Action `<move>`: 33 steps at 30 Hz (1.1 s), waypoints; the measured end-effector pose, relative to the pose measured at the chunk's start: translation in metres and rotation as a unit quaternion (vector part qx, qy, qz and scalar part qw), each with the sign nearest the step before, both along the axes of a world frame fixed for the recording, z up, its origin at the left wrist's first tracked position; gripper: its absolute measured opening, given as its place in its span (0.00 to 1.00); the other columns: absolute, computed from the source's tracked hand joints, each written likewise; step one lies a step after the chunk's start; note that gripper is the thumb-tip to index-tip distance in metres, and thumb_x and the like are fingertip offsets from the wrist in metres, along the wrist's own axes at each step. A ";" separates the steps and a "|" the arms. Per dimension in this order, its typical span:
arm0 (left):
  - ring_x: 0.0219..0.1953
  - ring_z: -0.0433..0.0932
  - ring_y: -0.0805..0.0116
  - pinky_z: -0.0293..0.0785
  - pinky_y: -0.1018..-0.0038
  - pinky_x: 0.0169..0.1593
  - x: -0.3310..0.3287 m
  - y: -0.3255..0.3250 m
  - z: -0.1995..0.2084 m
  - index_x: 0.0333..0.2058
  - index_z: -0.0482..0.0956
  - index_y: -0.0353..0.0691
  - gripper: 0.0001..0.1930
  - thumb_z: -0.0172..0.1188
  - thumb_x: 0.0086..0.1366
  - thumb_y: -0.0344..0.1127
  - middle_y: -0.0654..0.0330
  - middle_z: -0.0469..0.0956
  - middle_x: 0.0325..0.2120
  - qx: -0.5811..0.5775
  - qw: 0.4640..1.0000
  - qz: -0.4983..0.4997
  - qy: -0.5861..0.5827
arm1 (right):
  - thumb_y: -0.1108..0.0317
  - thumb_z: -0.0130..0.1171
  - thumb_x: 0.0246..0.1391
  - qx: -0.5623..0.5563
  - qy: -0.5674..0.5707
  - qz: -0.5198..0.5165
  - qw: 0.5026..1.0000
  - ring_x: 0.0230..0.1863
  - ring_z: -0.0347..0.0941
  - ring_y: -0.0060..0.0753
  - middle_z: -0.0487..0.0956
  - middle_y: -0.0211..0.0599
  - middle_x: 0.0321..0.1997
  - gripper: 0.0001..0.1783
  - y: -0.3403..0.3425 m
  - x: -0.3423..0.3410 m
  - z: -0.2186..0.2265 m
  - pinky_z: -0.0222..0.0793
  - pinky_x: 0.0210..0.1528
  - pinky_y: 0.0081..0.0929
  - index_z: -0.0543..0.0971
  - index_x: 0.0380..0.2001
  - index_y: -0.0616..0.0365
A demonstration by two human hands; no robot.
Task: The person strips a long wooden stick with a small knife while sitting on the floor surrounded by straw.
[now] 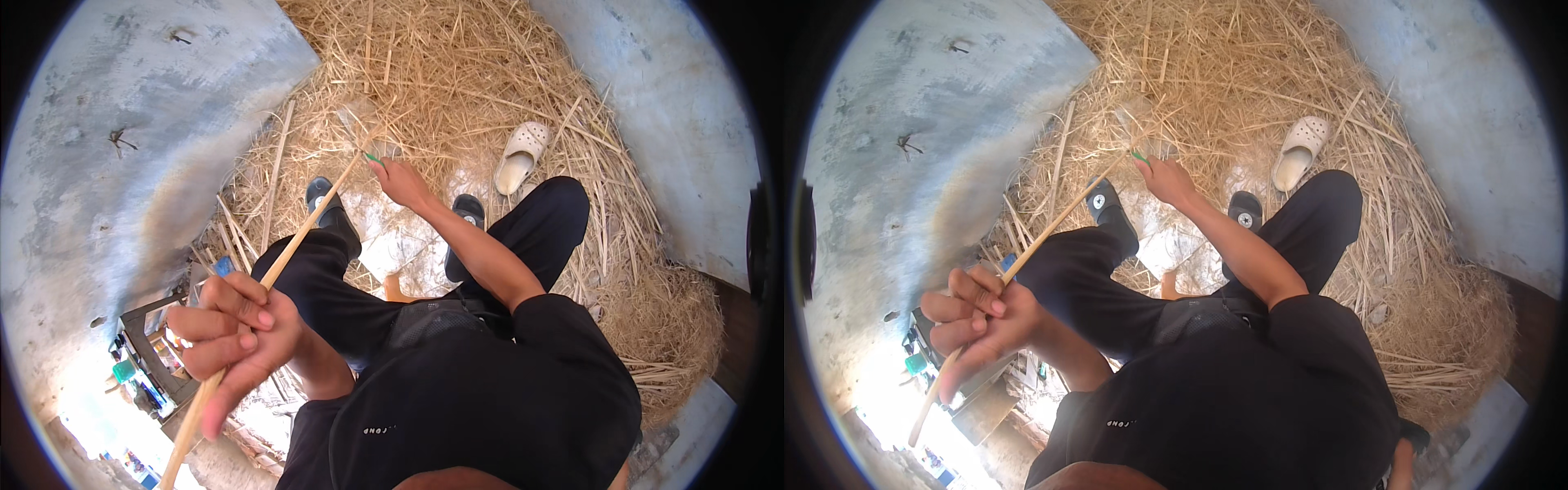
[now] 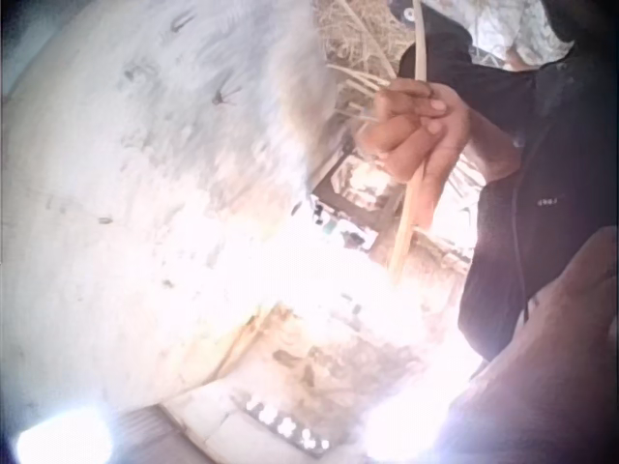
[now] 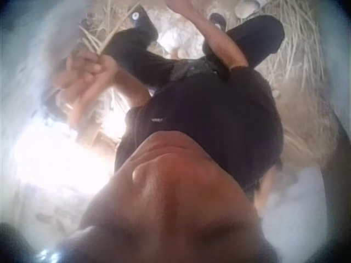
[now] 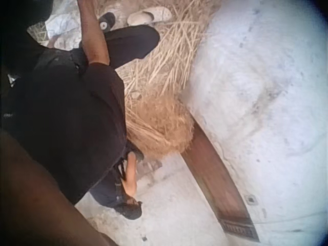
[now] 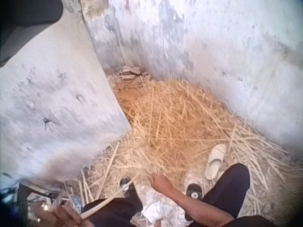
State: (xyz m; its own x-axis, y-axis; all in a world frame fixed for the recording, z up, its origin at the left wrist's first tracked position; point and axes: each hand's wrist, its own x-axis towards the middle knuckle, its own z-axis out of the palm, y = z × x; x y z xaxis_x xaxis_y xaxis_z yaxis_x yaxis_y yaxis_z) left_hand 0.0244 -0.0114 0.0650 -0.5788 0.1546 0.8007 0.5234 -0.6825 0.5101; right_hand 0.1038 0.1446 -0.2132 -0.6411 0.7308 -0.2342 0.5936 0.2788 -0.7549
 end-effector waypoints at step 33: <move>0.12 0.48 0.77 0.48 0.85 0.13 0.004 0.002 0.002 0.13 0.56 0.43 0.39 0.25 0.58 0.76 0.66 0.54 0.13 0.033 0.997 0.048 -0.051 | 0.57 0.45 0.64 -0.011 0.153 0.041 0.987 0.19 0.70 0.60 0.71 0.53 0.14 0.14 -0.075 0.030 0.115 0.63 0.22 0.49 0.67 0.36 0.59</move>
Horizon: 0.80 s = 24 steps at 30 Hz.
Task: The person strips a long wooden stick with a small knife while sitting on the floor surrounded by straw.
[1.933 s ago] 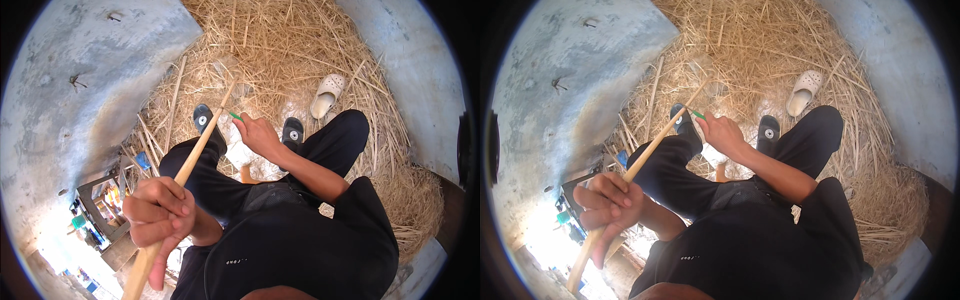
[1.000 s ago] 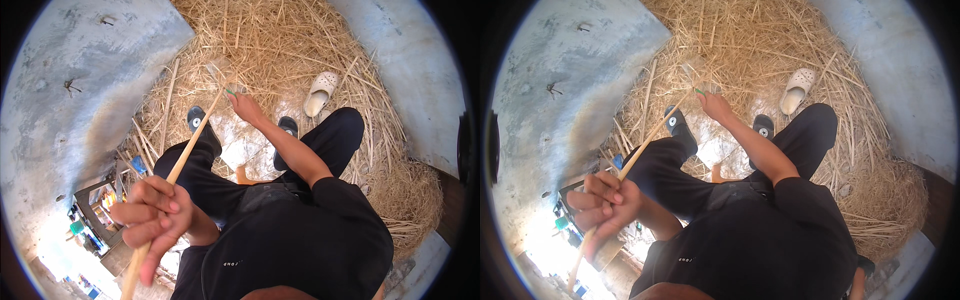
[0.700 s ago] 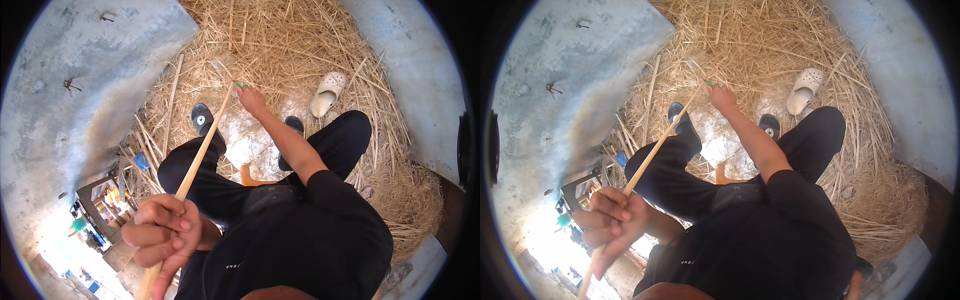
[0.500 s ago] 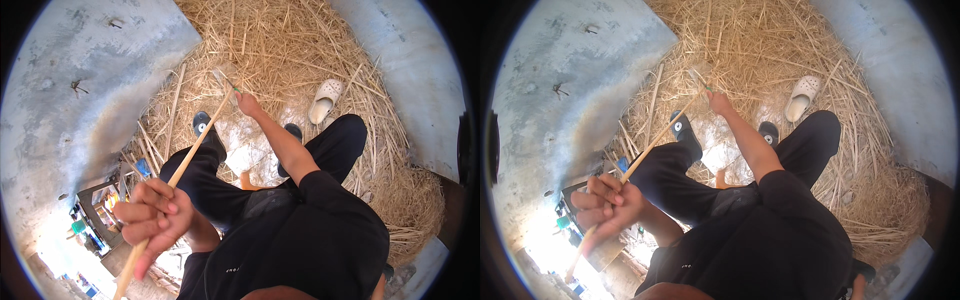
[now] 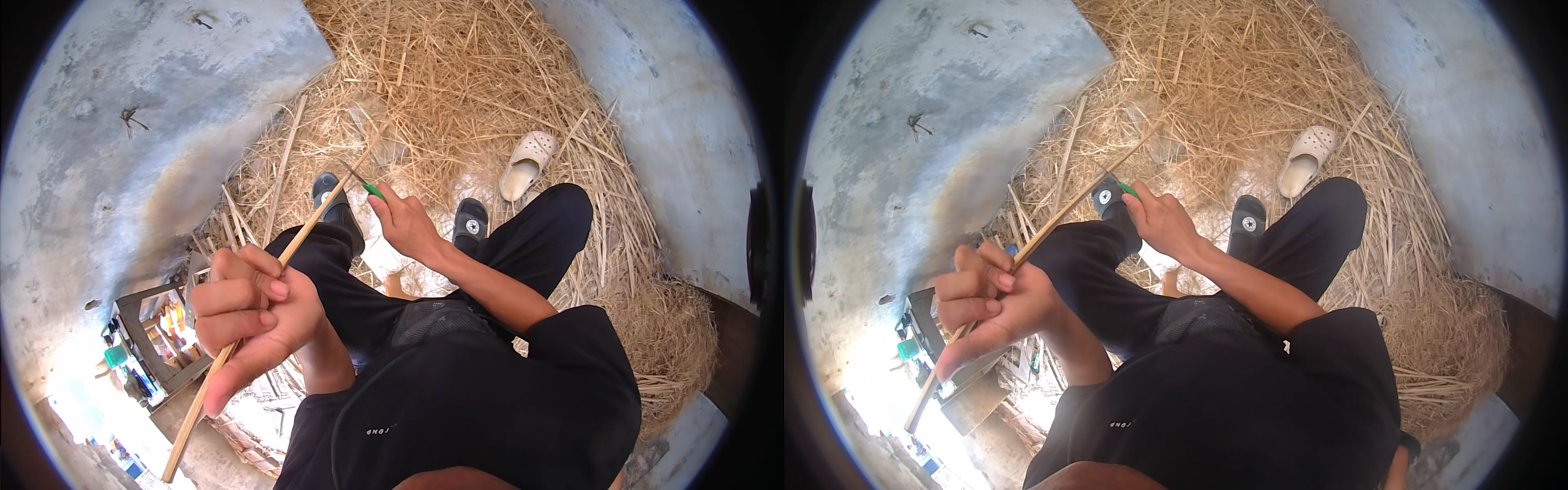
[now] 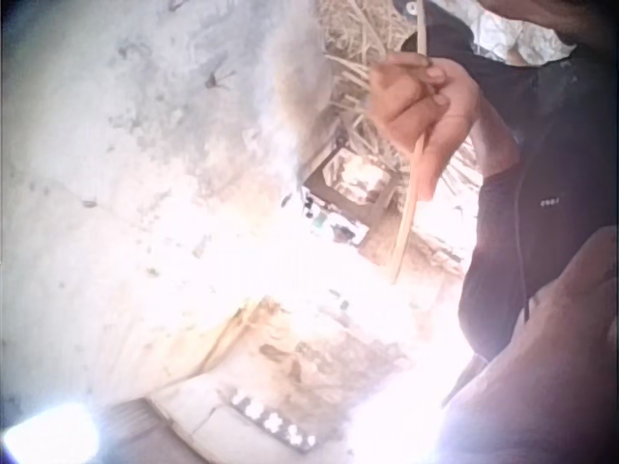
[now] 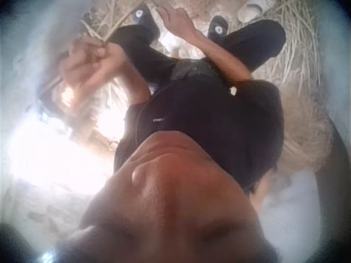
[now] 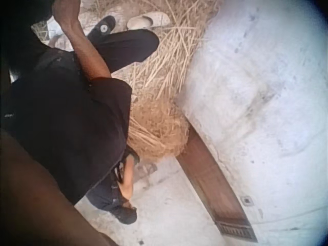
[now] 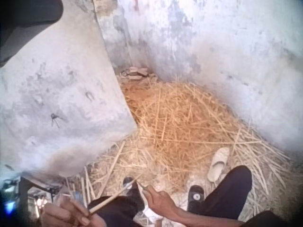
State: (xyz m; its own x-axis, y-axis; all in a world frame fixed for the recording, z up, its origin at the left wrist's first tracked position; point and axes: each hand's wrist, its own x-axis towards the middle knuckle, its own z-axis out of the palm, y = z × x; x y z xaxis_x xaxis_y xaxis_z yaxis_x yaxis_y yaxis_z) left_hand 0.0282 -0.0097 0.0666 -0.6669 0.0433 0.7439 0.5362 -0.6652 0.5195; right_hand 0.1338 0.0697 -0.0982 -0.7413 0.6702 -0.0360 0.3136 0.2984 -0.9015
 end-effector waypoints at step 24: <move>0.10 0.47 0.77 0.46 0.83 0.12 0.003 0.014 0.006 0.19 0.54 0.45 0.33 0.26 0.64 0.70 0.66 0.52 0.09 -0.040 0.999 -0.004 -0.009 | 0.56 0.39 0.66 0.040 0.010 0.002 0.999 0.19 0.70 0.60 0.71 0.53 0.14 0.19 0.009 -0.003 -0.001 0.64 0.24 0.51 0.68 0.37 0.63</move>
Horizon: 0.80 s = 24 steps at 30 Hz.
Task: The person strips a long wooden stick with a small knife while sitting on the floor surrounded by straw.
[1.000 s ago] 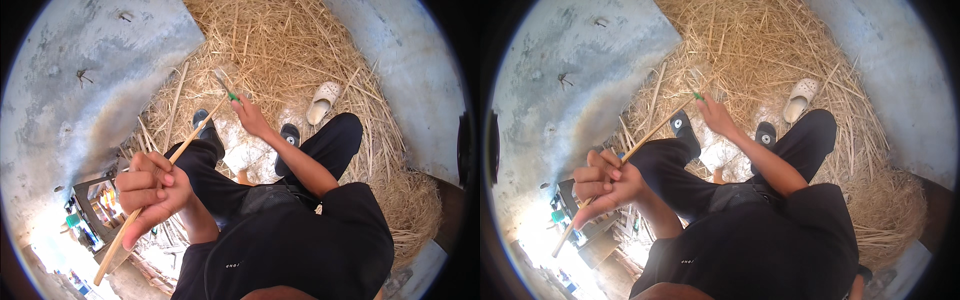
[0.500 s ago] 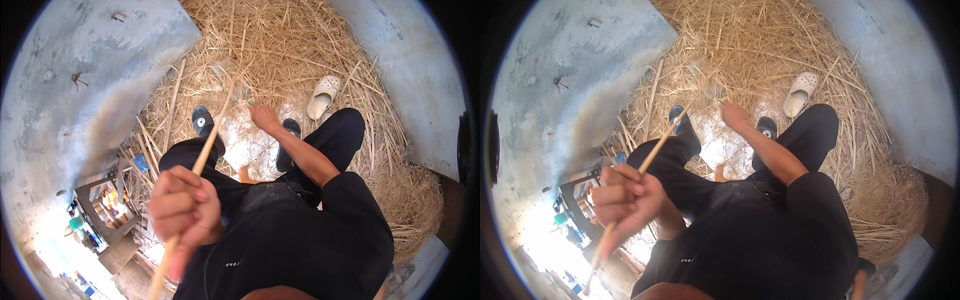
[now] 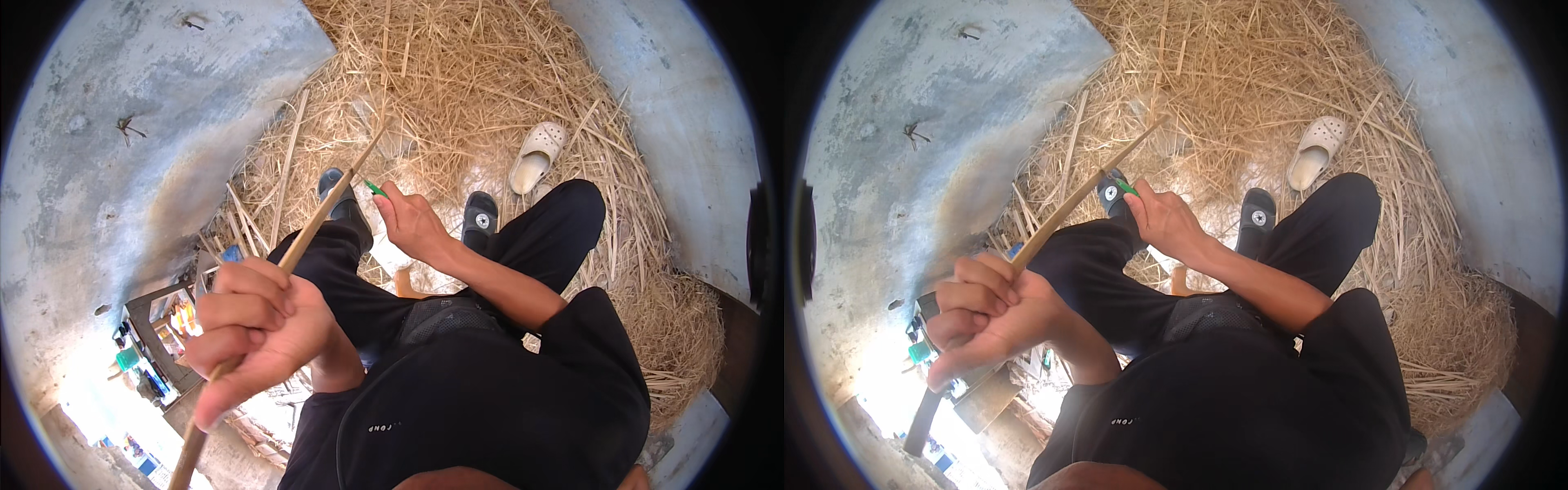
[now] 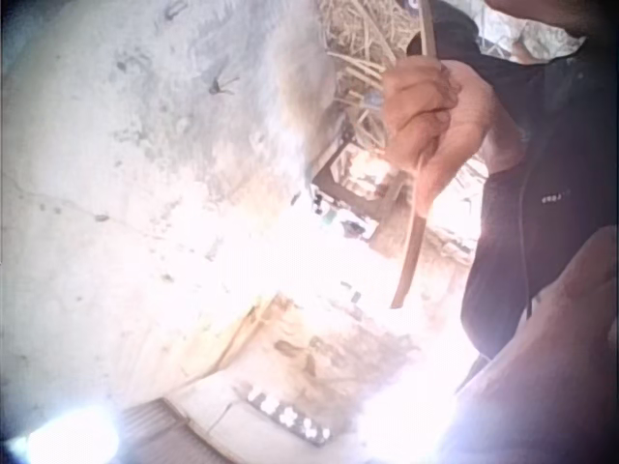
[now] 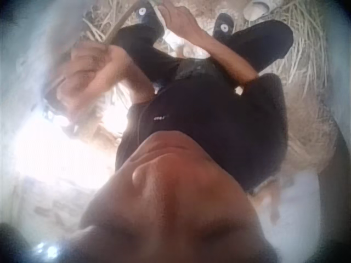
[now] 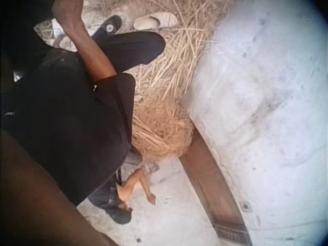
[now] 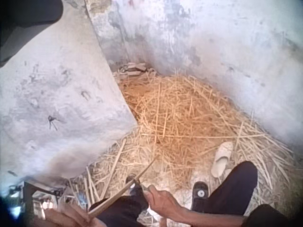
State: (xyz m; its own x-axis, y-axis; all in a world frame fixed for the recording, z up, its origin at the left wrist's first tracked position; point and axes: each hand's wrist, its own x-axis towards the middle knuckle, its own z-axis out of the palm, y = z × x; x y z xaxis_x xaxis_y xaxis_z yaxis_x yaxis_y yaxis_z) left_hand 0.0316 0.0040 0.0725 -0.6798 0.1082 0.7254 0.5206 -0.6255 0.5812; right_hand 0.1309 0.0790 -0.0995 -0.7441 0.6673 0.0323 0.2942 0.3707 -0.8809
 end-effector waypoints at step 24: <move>0.11 0.45 0.79 0.38 0.80 0.14 0.002 -0.002 0.001 0.19 0.54 0.44 0.33 0.31 0.62 0.72 0.67 0.51 0.09 0.005 0.998 -0.065 -0.015 | 0.59 0.48 0.63 0.025 -0.046 0.002 0.999 0.19 0.71 0.58 0.71 0.52 0.14 0.15 0.004 0.004 0.017 0.63 0.21 0.47 0.69 0.32 0.62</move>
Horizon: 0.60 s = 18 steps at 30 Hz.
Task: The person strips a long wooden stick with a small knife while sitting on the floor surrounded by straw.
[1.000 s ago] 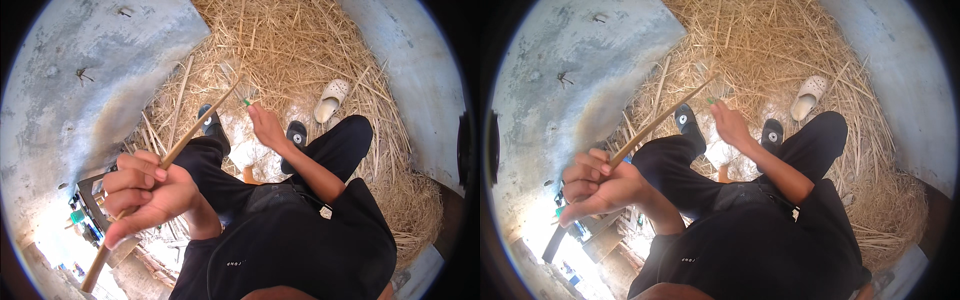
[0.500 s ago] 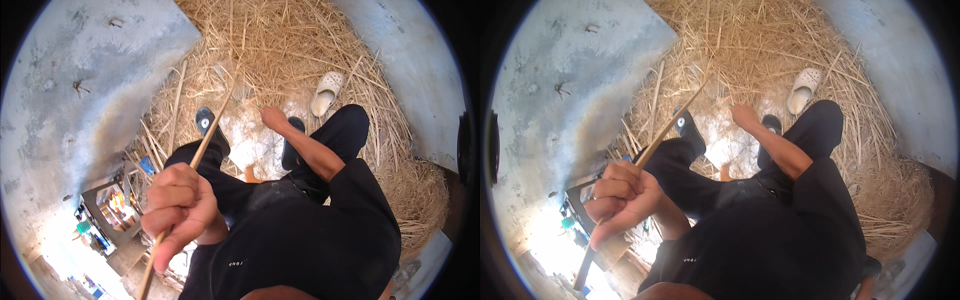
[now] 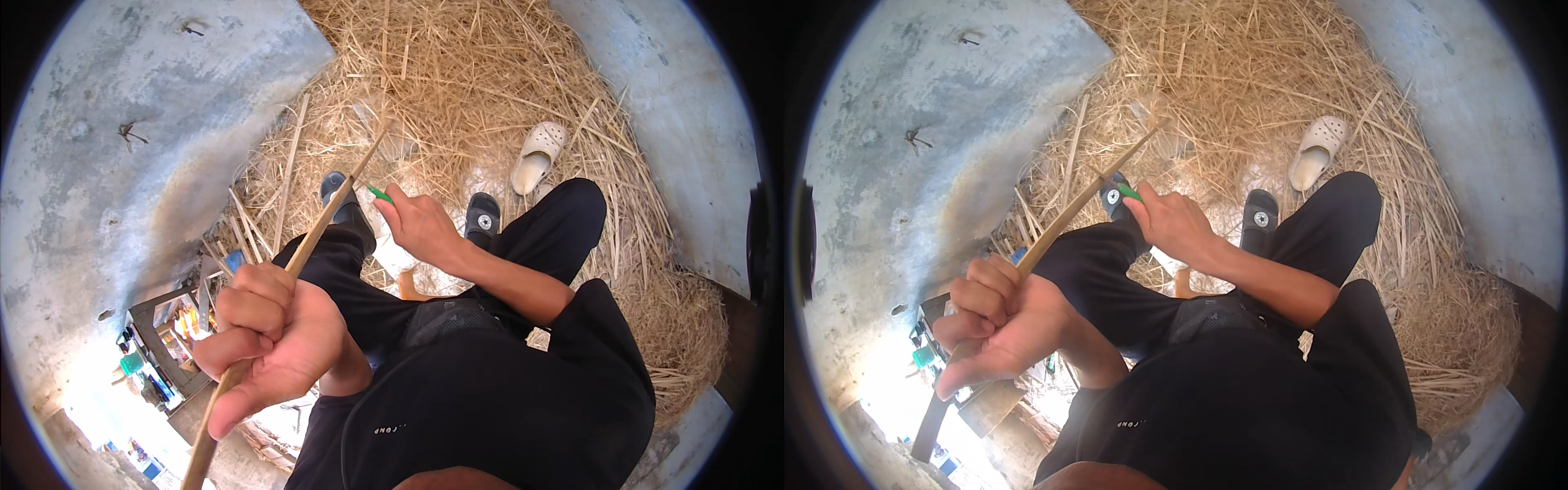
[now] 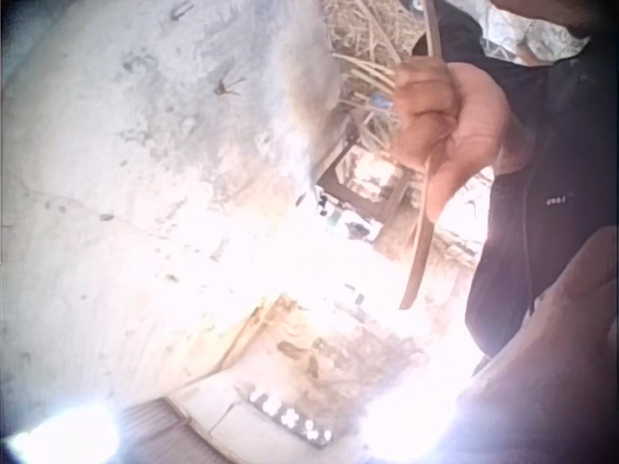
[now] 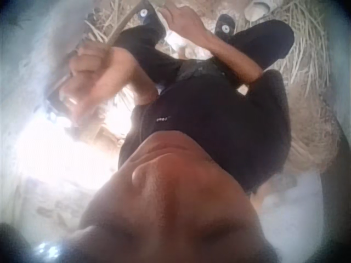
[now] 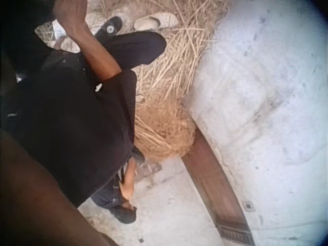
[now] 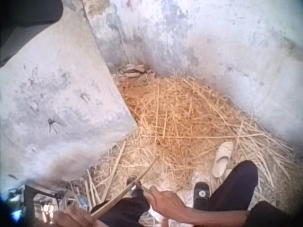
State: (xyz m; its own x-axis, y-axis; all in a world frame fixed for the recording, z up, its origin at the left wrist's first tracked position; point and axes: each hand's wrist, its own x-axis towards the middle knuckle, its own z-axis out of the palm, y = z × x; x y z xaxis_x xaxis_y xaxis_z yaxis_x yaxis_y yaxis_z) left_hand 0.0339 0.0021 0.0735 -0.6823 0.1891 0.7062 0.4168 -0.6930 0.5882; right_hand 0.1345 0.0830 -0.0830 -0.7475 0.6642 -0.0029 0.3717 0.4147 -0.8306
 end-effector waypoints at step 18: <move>0.12 0.44 0.79 0.38 0.80 0.15 0.022 -0.005 -0.013 0.20 0.54 0.44 0.34 0.31 0.62 0.72 0.68 0.50 0.09 0.019 0.998 -0.059 0.022 | 0.48 0.37 0.65 0.011 -0.193 -0.088 0.977 0.38 0.75 0.62 0.77 0.64 0.33 0.29 0.088 -0.023 -0.184 0.69 0.43 0.53 0.74 0.40 0.66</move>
State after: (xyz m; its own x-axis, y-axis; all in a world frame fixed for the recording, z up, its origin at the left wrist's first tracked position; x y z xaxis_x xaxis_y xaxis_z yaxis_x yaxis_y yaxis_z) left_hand 0.0562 -0.0032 0.0602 -0.6256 0.2379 0.7430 0.3563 -0.7601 0.5434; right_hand 0.1117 0.1711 -0.2670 -0.5681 0.7853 -0.2460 0.7221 0.3323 -0.6068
